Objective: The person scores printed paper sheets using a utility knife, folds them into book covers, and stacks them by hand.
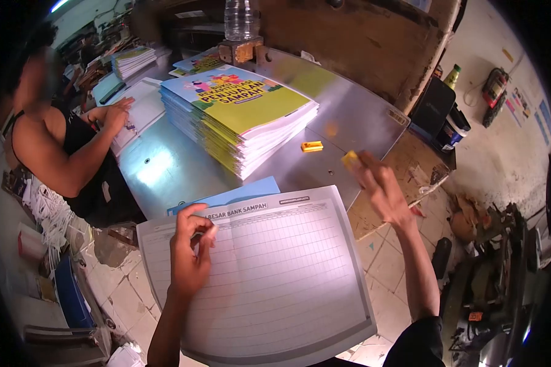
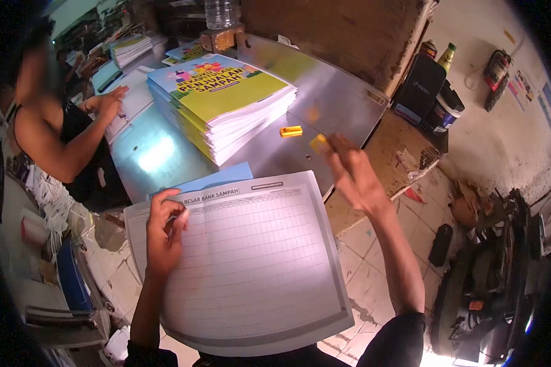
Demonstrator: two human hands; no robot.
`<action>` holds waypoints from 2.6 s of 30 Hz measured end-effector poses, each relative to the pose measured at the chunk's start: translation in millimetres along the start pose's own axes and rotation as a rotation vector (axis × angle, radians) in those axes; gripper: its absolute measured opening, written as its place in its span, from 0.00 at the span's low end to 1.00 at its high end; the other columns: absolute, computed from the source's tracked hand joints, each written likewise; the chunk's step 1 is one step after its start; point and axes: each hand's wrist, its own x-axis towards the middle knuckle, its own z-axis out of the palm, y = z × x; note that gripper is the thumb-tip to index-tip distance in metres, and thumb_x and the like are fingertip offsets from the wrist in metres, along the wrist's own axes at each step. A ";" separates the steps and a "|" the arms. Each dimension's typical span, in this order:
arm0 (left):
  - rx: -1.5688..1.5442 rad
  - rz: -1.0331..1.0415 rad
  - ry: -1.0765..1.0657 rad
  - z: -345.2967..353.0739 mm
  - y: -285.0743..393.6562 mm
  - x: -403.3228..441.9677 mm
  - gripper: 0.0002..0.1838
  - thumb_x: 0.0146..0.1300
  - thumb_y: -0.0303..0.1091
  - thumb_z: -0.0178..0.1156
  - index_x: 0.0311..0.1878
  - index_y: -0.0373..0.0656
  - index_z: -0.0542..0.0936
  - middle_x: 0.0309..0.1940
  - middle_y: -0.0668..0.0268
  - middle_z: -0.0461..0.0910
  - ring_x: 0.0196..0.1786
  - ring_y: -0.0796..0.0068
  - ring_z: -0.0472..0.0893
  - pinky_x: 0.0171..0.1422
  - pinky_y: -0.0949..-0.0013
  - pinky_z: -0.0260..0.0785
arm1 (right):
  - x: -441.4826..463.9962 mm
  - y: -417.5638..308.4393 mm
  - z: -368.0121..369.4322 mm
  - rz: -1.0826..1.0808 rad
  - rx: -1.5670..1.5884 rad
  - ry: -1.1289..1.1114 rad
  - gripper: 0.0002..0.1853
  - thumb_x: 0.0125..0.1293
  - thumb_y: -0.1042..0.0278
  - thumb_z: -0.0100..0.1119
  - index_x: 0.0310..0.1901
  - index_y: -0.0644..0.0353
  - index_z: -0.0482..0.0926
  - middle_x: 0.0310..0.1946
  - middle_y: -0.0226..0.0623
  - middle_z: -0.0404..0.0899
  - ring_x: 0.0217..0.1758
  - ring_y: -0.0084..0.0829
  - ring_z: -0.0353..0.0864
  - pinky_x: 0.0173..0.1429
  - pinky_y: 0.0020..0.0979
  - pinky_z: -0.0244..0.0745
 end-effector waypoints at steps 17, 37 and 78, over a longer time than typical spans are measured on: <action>-0.474 -0.137 0.154 -7.8 -27.0 3.6 0.11 0.72 0.24 0.61 0.53 0.32 0.74 0.50 0.62 0.74 0.41 0.76 0.81 0.44 0.70 0.79 | 15.0 23.2 -41.6 -0.266 -0.223 0.554 0.17 0.65 0.70 0.71 0.55 0.62 0.85 0.50 0.43 0.86 0.56 0.38 0.84 0.64 0.38 0.74; -0.497 -0.321 0.200 -10.5 -1.7 9.8 0.16 0.71 0.23 0.60 0.59 0.39 0.71 0.39 0.64 0.80 0.40 0.79 0.77 0.47 0.72 0.73 | 88.8 173.0 -259.6 0.062 -0.365 0.628 0.18 0.71 0.49 0.67 0.56 0.48 0.88 0.47 0.40 0.91 0.52 0.26 0.88 0.61 0.32 0.78; -0.519 -0.289 0.193 -13.1 -1.3 9.1 0.18 0.70 0.23 0.62 0.60 0.37 0.70 0.40 0.62 0.81 0.39 0.78 0.79 0.47 0.72 0.73 | 79.2 163.4 -251.9 0.051 -0.263 0.527 0.22 0.75 0.54 0.64 0.64 0.56 0.83 0.52 0.41 0.88 0.56 0.24 0.82 0.64 0.29 0.73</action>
